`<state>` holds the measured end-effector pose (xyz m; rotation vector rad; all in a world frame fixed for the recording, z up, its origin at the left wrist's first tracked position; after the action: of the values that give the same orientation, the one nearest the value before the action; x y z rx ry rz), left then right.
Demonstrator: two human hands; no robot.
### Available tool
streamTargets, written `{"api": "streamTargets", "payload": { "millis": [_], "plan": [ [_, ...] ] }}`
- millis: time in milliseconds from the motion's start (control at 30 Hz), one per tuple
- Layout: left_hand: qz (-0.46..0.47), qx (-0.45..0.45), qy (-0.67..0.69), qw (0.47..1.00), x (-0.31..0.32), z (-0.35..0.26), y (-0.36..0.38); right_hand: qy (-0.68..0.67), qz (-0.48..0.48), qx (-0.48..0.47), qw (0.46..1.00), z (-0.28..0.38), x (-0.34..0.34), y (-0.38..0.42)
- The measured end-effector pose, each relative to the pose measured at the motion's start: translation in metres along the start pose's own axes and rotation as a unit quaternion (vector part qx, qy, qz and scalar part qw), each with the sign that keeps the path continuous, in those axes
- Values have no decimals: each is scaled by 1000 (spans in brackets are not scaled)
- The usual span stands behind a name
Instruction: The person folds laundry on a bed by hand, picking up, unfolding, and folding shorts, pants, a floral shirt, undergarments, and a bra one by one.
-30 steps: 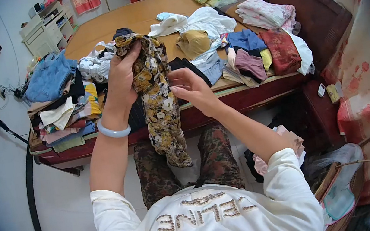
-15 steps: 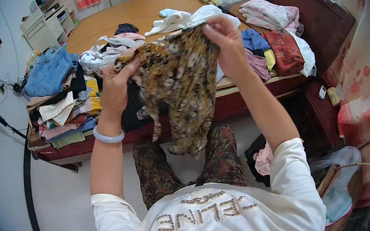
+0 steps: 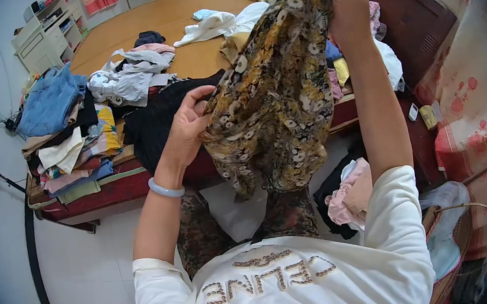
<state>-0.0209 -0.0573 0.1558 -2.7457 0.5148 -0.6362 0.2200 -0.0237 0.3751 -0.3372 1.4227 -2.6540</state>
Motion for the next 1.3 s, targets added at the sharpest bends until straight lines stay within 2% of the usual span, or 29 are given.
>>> {"api": "streamTargets", "payload": {
  "millis": [133,200,267,300,333,367,400,467,533,633,733,767,867,900,1000,1067,1133,1233,1300],
  "plan": [
    [20,-78,2,997,-8,25,9,-21,-32,20,999,-2,-22,-4],
    [43,-119,-25,992,-23,33,14,43,-61,7,997,-3,-40,-6],
    [75,-106,-152,980,-31,5,9,76,-70,1,995,-11,-71,-16],
    [61,-105,-223,967,-35,-20,5,77,-64,0,995,-19,-92,-27],
    [52,-44,-262,963,-22,-57,-1,78,-57,-1,995,-24,-102,-32],
    [0,-7,-208,978,-33,-77,-11,55,-104,42,992,-18,-101,-30],
    [0,38,-208,977,-61,-103,-26,38,-86,58,994,-15,-100,-33],
    [-102,164,-244,950,-66,-175,-43,1,-49,90,995,-15,-97,-36],
    [-59,172,-236,955,-89,-223,-73,11,-27,130,991,-26,-96,-37],
    [-47,188,-348,917,-91,-270,-90,-57,-12,149,987,-29,-90,-39],
    [-89,177,-514,834,-97,-295,-93,-35,-5,147,988,-22,-89,-43],
    [-69,109,-487,864,-98,-291,-93,-31,-8,144,989,-23,-92,-42],
    [12,73,-530,845,-79,-282,-83,-6,-17,134,991,-19,-95,-49],
    [-6,126,-629,767,-60,-279,-71,7,-21,133,991,-19,-97,-51],
    [-15,83,-634,769,-64,-257,-61,44,-28,132,990,-20,-100,-53],
    [-54,133,-665,733,-46,-244,-46,65,-37,137,988,-19,-103,-51],
    [-34,172,-735,655,-60,-238,-55,84,-50,153,983,-19,-104,-48],
    [-49,67,-722,687,-52,-236,-50,53,-37,158,985,-8,-90,-47],
    [-42,130,-709,692,-51,-231,-53,54,-19,165,985,-7,-92,-48]
  ]
}}
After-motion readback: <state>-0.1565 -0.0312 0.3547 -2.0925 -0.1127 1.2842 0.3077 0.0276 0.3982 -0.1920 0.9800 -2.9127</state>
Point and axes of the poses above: each hand's wrist, its own y-axis away from the middle knuckle, its own x-axis out of the palm, z = x × y, the point moved 6 cm from there along -y, towards the middle knuckle, and after that the axes turned 3 degrees about x, right-handed, at the moved point
